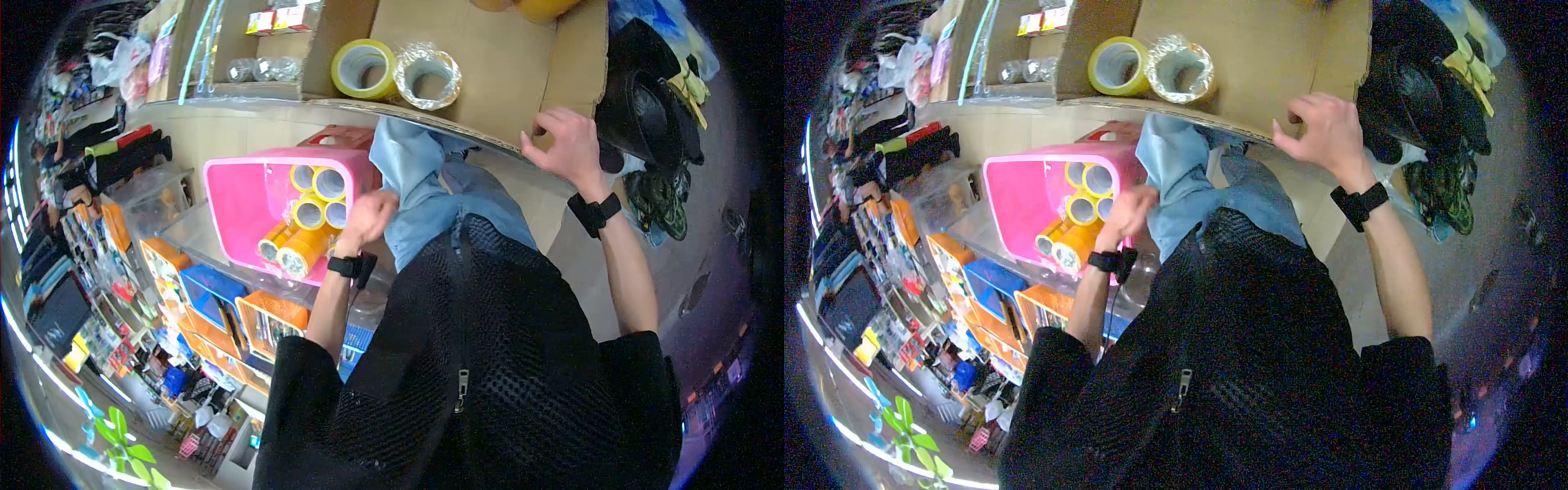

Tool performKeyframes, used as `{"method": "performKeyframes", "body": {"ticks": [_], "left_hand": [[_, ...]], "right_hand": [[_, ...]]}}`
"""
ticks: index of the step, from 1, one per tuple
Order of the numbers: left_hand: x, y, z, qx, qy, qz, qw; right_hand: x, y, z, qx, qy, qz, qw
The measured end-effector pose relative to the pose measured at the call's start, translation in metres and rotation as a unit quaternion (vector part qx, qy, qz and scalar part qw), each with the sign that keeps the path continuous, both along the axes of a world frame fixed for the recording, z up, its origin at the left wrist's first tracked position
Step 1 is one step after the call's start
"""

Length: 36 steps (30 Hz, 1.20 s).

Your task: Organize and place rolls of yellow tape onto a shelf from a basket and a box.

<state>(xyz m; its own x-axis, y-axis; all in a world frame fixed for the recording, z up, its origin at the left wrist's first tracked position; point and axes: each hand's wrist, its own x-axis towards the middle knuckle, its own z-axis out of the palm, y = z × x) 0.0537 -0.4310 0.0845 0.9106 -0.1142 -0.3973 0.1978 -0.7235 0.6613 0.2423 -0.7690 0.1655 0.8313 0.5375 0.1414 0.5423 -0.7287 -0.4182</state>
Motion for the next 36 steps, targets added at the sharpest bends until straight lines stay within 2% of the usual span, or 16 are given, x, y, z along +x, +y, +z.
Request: {"method": "performKeyframes", "body": {"ticks": [1,2,3,4,5,7,8,10,11,13,15,18,24,29,34,36], "left_hand": [[0.005,0.010,-0.001,0.044,-0.052,0.052,0.996],[0.009,0.027,0.001,0.022,0.036,0.146,0.988],[0.004,0.048,-0.014,0.056,-0.004,0.236,0.970],[0.014,0.046,0.010,0.089,-0.038,0.317,0.943],[0.005,0.071,-0.008,0.136,-0.087,0.308,0.938],[-0.008,0.098,-0.036,0.322,-0.124,0.242,0.907],[-0.010,0.104,-0.044,0.321,-0.129,0.244,0.906],[-0.008,0.105,-0.048,0.317,-0.046,0.161,0.934],[-0.005,0.105,-0.051,0.314,-0.052,0.162,0.934],[0.001,0.102,-0.048,0.260,0.079,0.149,0.951],[0.002,0.106,-0.060,0.249,0.059,0.157,0.954],[-0.005,0.102,-0.066,0.361,-0.047,0.139,0.921],[-0.002,0.106,-0.069,0.269,0.066,0.187,0.943],[-0.013,0.106,-0.065,0.222,0.037,0.166,0.960],[-0.013,0.097,-0.061,0.275,-0.042,0.138,0.950],[-0.009,0.092,-0.049,0.262,-0.007,0.145,0.954]], "right_hand": [[0.000,0.000,-0.001,0.001,0.010,0.000,1.000],[0.000,0.001,-0.001,0.002,0.002,0.002,1.000],[0.001,0.001,-0.001,0.011,-0.009,0.003,1.000],[0.001,0.001,-0.001,0.021,-0.019,0.005,1.000],[-0.001,0.002,-0.001,0.021,-0.024,0.009,0.999],[0.000,0.004,0.000,0.008,-0.017,-0.009,1.000],[0.000,0.004,0.000,0.008,-0.023,-0.008,1.000],[-0.002,0.004,0.000,0.004,-0.013,-0.003,1.000],[-0.001,0.004,0.000,0.003,-0.019,-0.005,1.000],[-0.002,0.006,0.002,0.005,-0.019,-0.010,1.000],[-0.002,0.008,0.005,-0.001,-0.025,-0.018,1.000],[-0.005,0.007,0.005,-0.004,-0.010,-0.025,1.000],[0.001,0.009,0.004,0.007,-0.022,-0.014,1.000],[-0.001,0.008,0.004,0.019,-0.038,-0.010,0.999],[0.002,0.009,0.003,0.034,-0.035,-0.022,0.999],[0.000,0.007,0.002,0.029,-0.027,-0.027,0.999]]}}
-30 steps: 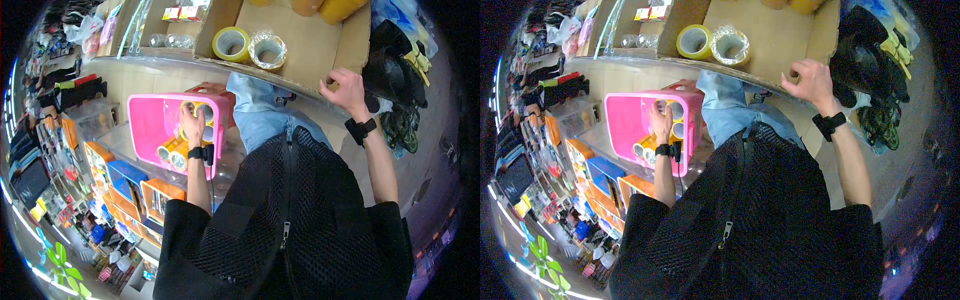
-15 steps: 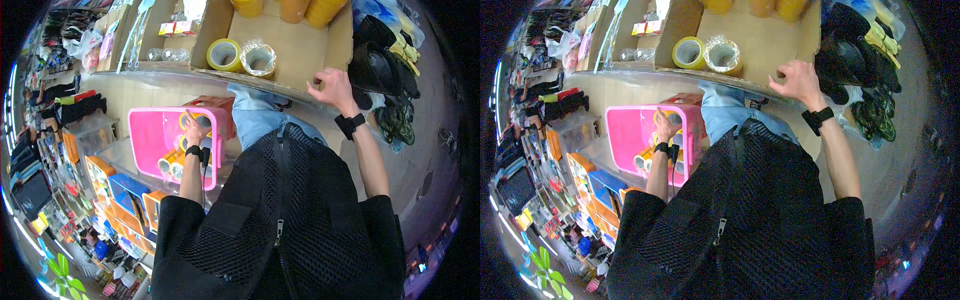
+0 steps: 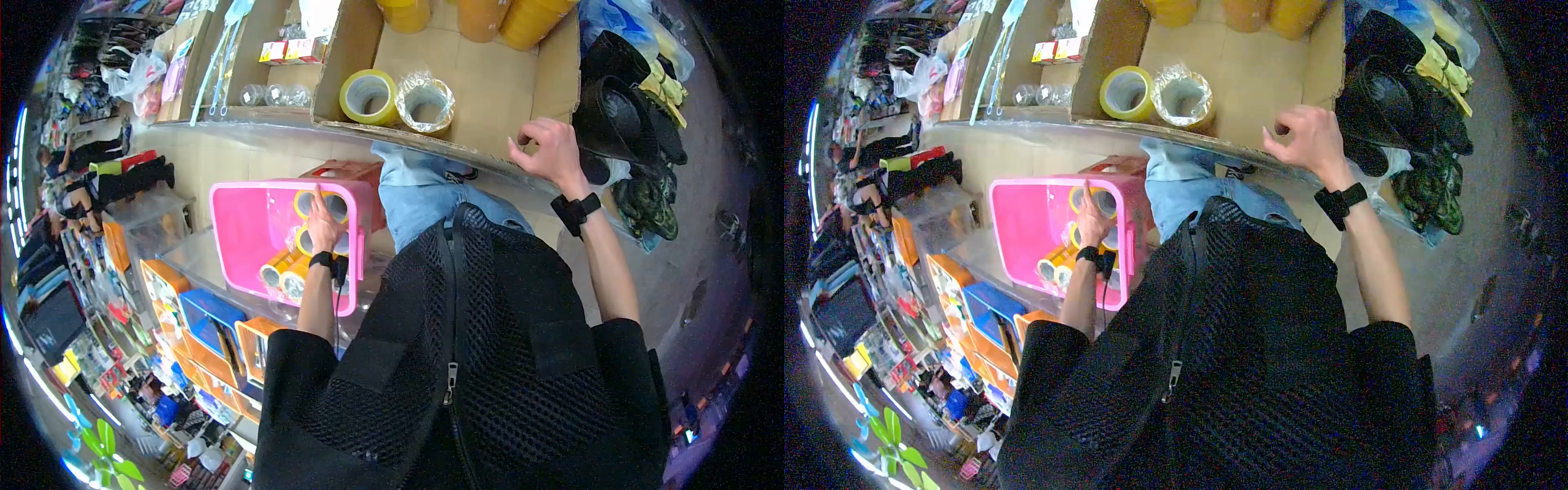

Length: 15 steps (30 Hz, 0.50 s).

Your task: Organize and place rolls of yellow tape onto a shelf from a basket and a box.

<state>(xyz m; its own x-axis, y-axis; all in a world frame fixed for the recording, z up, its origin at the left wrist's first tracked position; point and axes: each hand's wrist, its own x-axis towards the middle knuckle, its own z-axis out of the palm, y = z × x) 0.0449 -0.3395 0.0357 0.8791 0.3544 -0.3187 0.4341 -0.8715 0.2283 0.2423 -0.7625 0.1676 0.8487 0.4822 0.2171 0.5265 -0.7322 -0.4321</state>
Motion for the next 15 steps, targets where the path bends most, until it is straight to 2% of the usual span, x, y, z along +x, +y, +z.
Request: {"method": "performKeyframes", "body": {"ticks": [2,4,6,7,8,9,11,13,14,15], "left_hand": [[-0.002,0.003,0.009,0.000,0.020,0.023,1.000],[-0.004,0.006,0.035,-0.045,-0.003,0.127,0.991],[-0.033,0.050,0.013,-0.095,-0.151,0.118,0.977],[-0.028,0.055,0.038,-0.153,-0.102,0.227,0.957],[-0.015,0.038,0.082,-0.239,-0.120,0.295,0.917],[-0.013,0.049,0.093,-0.331,-0.168,0.295,0.880],[0.020,0.036,0.144,-0.464,-0.246,0.228,0.819],[0.068,0.015,0.172,-0.509,-0.244,0.098,0.820],[0.099,-0.008,0.194,-0.498,-0.205,0.039,0.842],[0.135,-0.039,0.209,-0.513,-0.203,-0.058,0.832]], "right_hand": [[0.001,0.000,0.003,0.011,-0.002,0.005,1.000],[0.003,0.002,0.005,0.031,-0.015,0.001,0.999],[0.005,0.004,0.004,0.067,-0.011,0.008,0.998],[0.005,0.004,0.005,0.067,-0.014,-0.002,0.998],[0.005,0.004,0.005,0.072,-0.012,-0.009,0.997],[0.003,0.003,0.005,0.077,-0.007,-0.017,0.997],[0.003,0.001,0.002,0.086,-0.010,-0.026,0.996],[0.003,0.002,0.000,0.113,-0.019,-0.030,0.993],[0.004,0.000,-0.001,0.115,-0.024,-0.029,0.993],[0.004,-0.002,-0.003,0.113,-0.021,-0.029,0.993]]}}
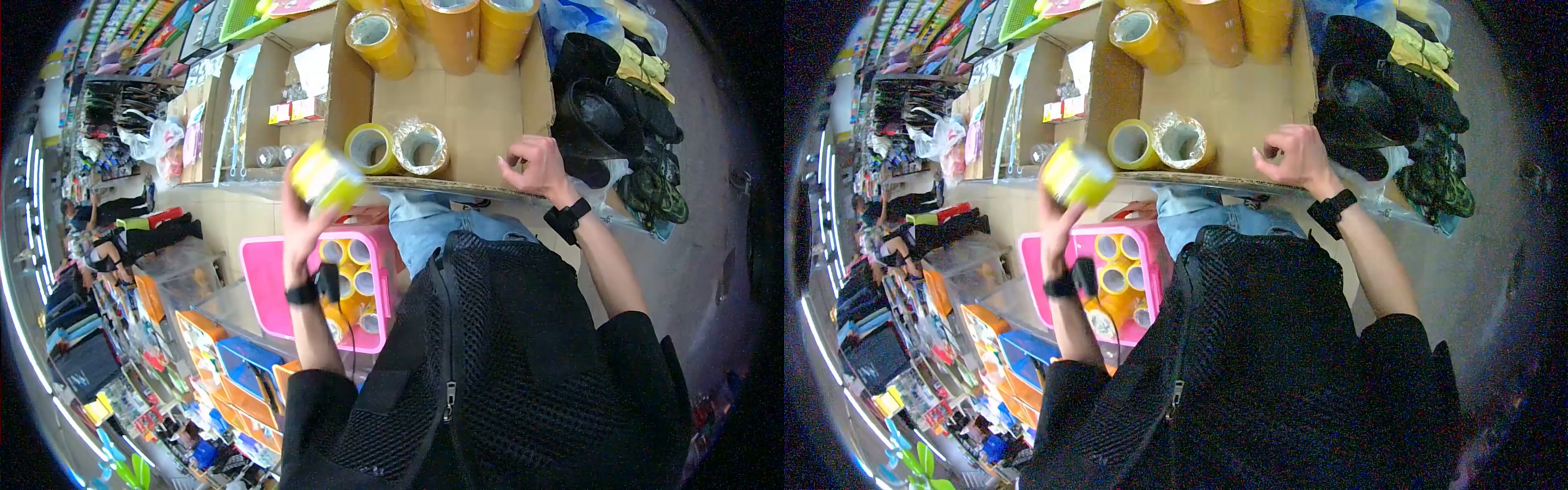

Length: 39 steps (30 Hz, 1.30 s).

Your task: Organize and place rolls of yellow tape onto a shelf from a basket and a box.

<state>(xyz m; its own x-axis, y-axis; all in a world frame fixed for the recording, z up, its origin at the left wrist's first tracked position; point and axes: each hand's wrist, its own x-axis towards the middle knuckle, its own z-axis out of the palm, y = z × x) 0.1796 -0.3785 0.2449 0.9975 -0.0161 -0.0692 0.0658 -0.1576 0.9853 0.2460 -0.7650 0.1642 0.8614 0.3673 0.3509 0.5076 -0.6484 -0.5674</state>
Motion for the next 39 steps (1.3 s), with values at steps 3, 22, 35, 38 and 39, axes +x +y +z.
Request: {"method": "performKeyframes", "body": {"ticks": [3,22,35,38,39], "left_hand": [[0.097,-0.083,0.004,0.247,-0.090,-0.201,0.944],[0.149,-0.139,-0.052,0.239,-0.114,-0.264,0.927],[-0.157,0.115,-0.220,0.470,0.240,0.094,0.844],[-0.169,0.078,-0.234,0.423,0.321,-0.029,0.847],[-0.174,0.077,-0.244,0.409,0.364,-0.054,0.835]], "right_hand": [[-0.001,-0.003,-0.005,-0.004,-0.007,0.002,1.000],[-0.004,0.000,-0.005,0.035,-0.035,0.007,0.999],[0.002,-0.002,0.002,0.046,0.026,0.021,0.998],[0.000,-0.004,0.001,0.035,0.017,0.025,0.999],[-0.002,-0.005,0.001,0.032,0.021,0.030,0.999]]}}
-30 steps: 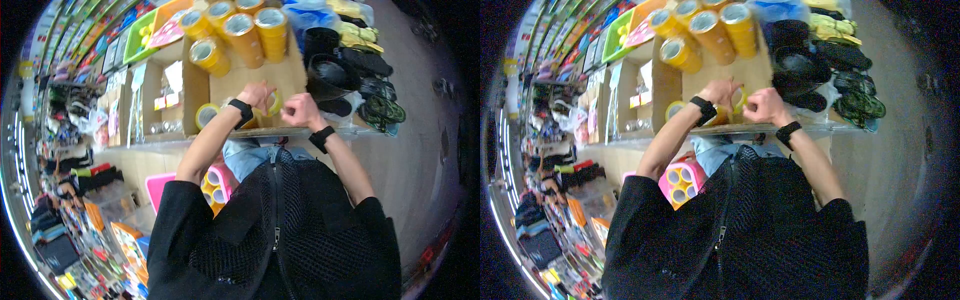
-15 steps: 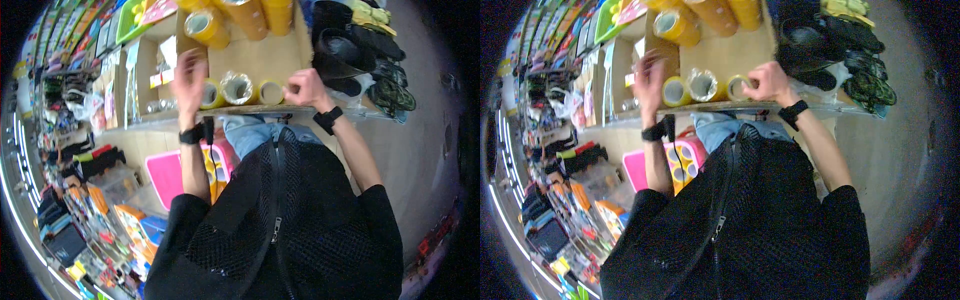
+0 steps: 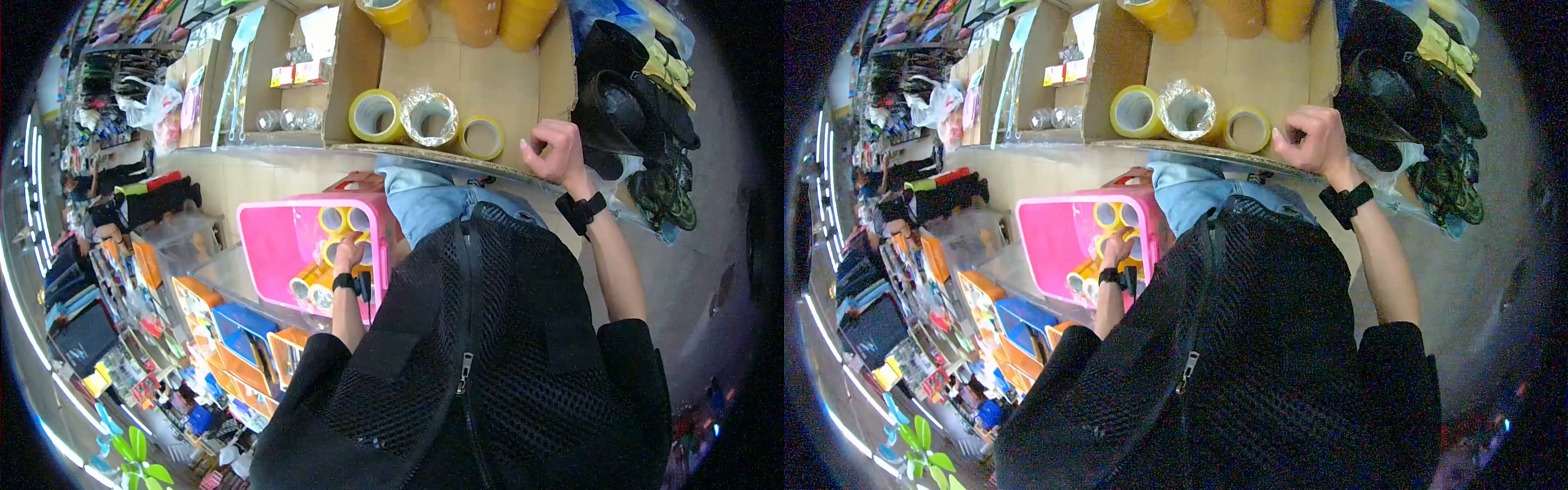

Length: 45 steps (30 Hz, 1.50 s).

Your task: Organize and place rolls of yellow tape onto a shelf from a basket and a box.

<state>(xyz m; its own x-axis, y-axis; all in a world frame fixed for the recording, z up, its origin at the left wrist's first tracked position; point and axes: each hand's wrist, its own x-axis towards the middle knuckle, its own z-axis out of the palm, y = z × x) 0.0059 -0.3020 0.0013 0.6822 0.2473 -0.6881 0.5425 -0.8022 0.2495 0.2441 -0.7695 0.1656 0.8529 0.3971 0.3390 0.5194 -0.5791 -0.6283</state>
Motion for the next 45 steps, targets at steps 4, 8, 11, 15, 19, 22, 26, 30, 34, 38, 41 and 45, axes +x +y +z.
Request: {"method": "performKeyframes", "body": {"ticks": [4,8,11,15,19,22,26,30,34,38,41,45], "left_hand": [[-0.019,-0.003,-0.022,0.063,-0.024,-0.019,0.998],[-0.026,-0.004,-0.044,-0.118,0.045,0.269,0.955],[-0.009,-0.015,-0.028,-0.249,0.025,0.357,0.900],[0.003,-0.004,-0.064,-0.243,0.083,0.374,0.891],[-0.019,0.039,-0.147,-0.338,0.141,0.332,0.870],[-0.022,0.038,-0.136,-0.299,0.069,0.301,0.903],[-0.004,-0.001,-0.039,-0.116,-0.004,0.317,0.941],[-0.008,0.015,0.027,0.006,-0.102,0.279,0.955],[0.003,0.034,0.145,0.061,-0.196,0.257,0.944],[0.059,0.032,0.251,-0.004,-0.346,0.217,0.913],[0.129,0.007,0.294,-0.043,-0.459,0.107,0.881],[0.227,-0.043,0.305,-0.178,-0.557,-0.002,0.811]], "right_hand": [[0.004,0.004,0.001,0.000,0.003,0.005,1.000],[0.003,0.002,-0.001,-0.011,0.000,-0.003,1.000],[0.002,0.000,-0.001,-0.011,-0.001,-0.008,1.000],[0.003,0.003,-0.001,-0.012,-0.005,-0.003,1.000],[0.003,0.003,-0.003,-0.018,-0.018,-0.013,1.000],[0.003,0.006,-0.003,-0.013,-0.018,-0.016,1.000],[0.002,0.004,-0.001,-0.026,-0.030,-0.006,0.999],[0.002,0.006,0.001,-0.017,-0.009,-0.005,1.000],[0.005,0.006,-0.006,-0.001,-0.015,-0.020,1.000],[0.004,0.006,-0.002,-0.005,-0.040,0.003,0.999],[0.005,0.008,-0.007,0.009,-0.039,-0.001,0.999],[0.004,0.007,-0.009,-0.023,-0.046,-0.021,0.998]]}}
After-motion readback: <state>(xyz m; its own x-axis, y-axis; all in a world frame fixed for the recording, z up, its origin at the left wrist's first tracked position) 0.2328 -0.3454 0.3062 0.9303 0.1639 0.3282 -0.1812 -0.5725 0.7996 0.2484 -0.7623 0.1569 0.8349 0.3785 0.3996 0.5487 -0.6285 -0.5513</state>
